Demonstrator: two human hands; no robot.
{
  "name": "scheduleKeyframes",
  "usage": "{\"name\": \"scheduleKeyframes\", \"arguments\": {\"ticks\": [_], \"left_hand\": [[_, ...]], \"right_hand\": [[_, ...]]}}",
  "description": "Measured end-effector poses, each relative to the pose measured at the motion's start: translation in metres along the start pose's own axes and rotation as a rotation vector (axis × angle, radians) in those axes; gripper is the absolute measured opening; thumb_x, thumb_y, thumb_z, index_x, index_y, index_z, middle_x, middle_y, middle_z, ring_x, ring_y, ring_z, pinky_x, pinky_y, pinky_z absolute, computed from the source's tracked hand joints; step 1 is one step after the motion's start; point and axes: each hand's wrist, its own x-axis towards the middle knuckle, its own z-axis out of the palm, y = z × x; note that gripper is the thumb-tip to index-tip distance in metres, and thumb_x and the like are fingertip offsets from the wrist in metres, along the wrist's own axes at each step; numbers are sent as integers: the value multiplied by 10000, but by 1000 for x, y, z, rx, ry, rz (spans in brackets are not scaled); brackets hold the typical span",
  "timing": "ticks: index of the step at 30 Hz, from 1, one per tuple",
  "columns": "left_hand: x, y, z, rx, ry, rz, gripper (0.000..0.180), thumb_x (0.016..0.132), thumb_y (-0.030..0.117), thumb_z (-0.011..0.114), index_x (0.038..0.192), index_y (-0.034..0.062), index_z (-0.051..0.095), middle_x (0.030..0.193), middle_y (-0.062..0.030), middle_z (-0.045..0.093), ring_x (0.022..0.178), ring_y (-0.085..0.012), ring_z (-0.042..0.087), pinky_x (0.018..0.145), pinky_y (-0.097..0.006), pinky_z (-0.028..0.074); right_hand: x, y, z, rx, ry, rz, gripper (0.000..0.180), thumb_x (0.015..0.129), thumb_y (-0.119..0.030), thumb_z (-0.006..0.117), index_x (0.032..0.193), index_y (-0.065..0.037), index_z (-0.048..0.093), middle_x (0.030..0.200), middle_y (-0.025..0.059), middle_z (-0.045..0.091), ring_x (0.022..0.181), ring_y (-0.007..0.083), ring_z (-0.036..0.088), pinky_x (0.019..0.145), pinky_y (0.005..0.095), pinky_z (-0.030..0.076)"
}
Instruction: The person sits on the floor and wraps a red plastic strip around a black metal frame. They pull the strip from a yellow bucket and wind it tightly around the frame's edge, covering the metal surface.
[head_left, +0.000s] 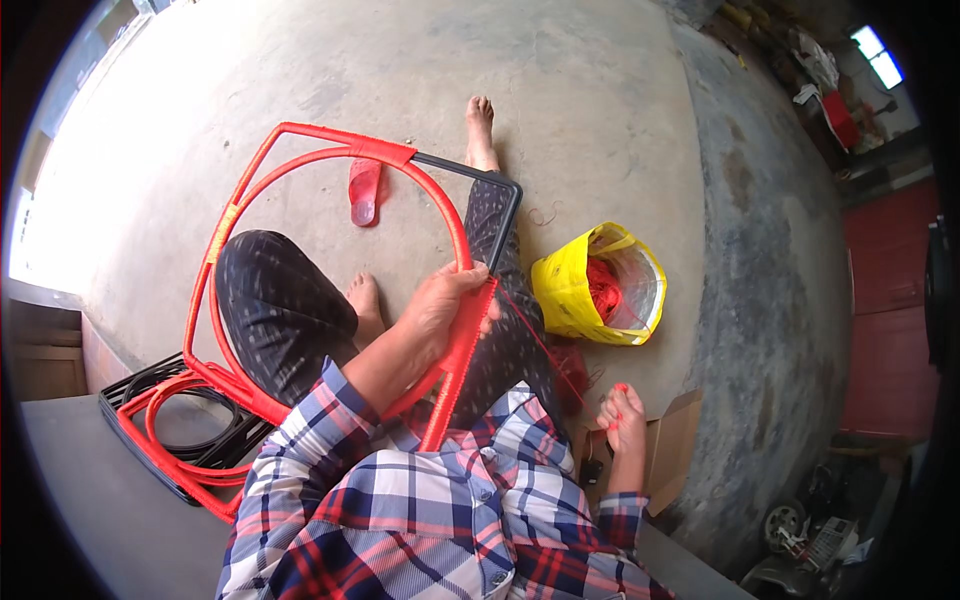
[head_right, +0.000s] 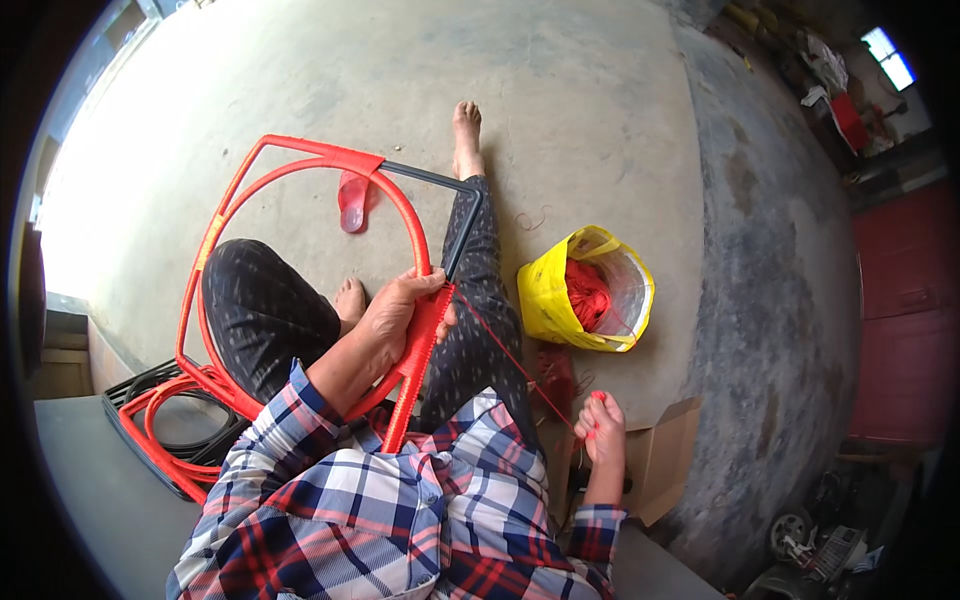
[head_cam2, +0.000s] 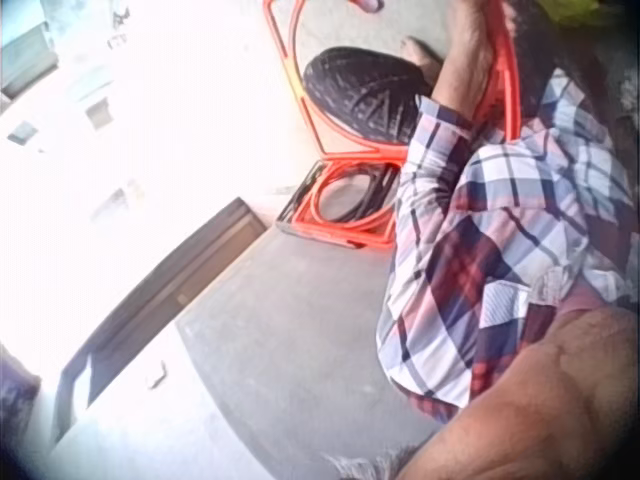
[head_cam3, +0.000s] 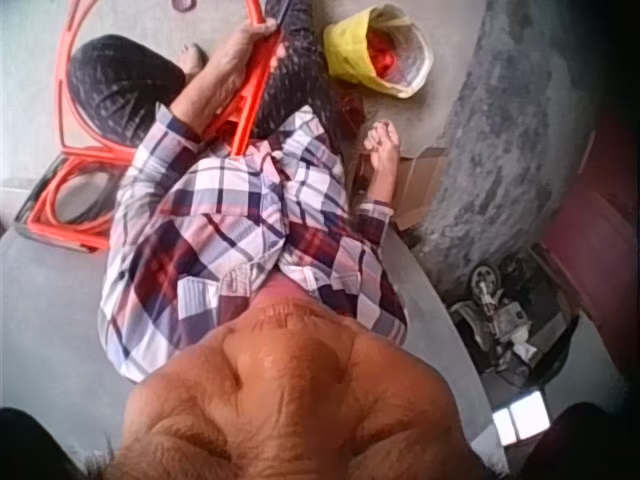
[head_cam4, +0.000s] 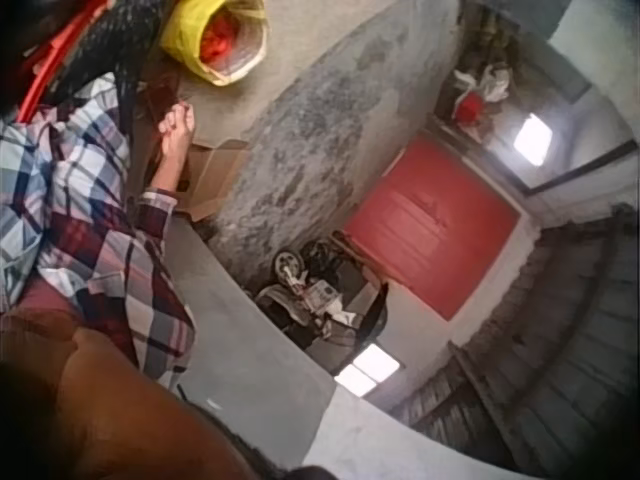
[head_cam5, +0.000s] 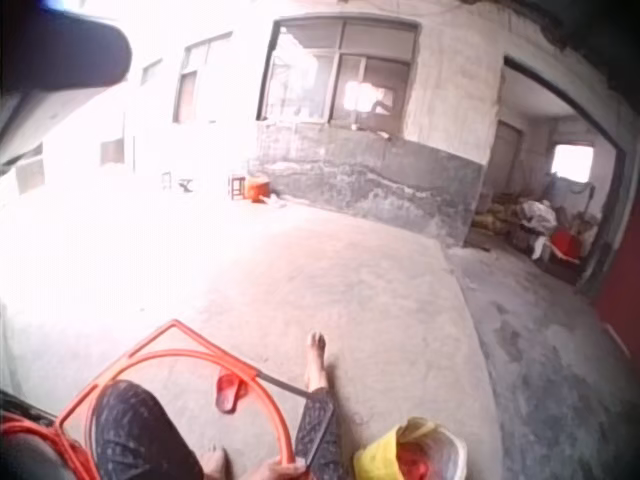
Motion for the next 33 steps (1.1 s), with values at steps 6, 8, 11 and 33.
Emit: {"name": "scheduleKeyframes", "arguments": {"ticks": [6, 8, 11, 33], "left_hand": [[-3, 1, 14, 96, 70, 19, 216, 942, 196, 537, 1111, 63, 516, 864, -136, 661, 695, -218, 639, 641, -341, 542], [-5, -4, 13, 93, 99, 56, 301, 921, 207, 550, 1178, 55, 510, 987, -123, 644, 795, -209, 637, 701, -350, 538], [-2, -13, -1, 70, 95, 189, 580, 859, 214, 609, 1376, 40, 413, 1307, -106, 520, 1052, -207, 578, 893, -376, 489], [-6, -5, 8, -237, -171, 197, 427, 903, 199, 595, 1278, 16, 506, 1188, -102, 623, 1092, -190, 595, 987, -322, 450]], "right_hand": [[69, -38, 88, -254, 12, -265, 133, 985, -130, 576, 1075, -32, 578, 826, 9, 577, 665, 93, 535, 597, 260, 460], [76, -69, 155, -338, -53, -436, 139, 947, -83, 617, 1063, -13, 588, 907, 31, 622, 695, 86, 563, 604, 253, 472], [98, -87, 234, -495, -169, -653, 153, 893, -61, 681, 1017, -3, 613, 929, 25, 656, 687, 86, 576, 594, 252, 475], [88, -53, 258, -1089, -219, -848, 139, 790, -135, 750, 815, -30, 662, 953, 110, 657, 916, 255, 637, 769, 357, 514]]}}
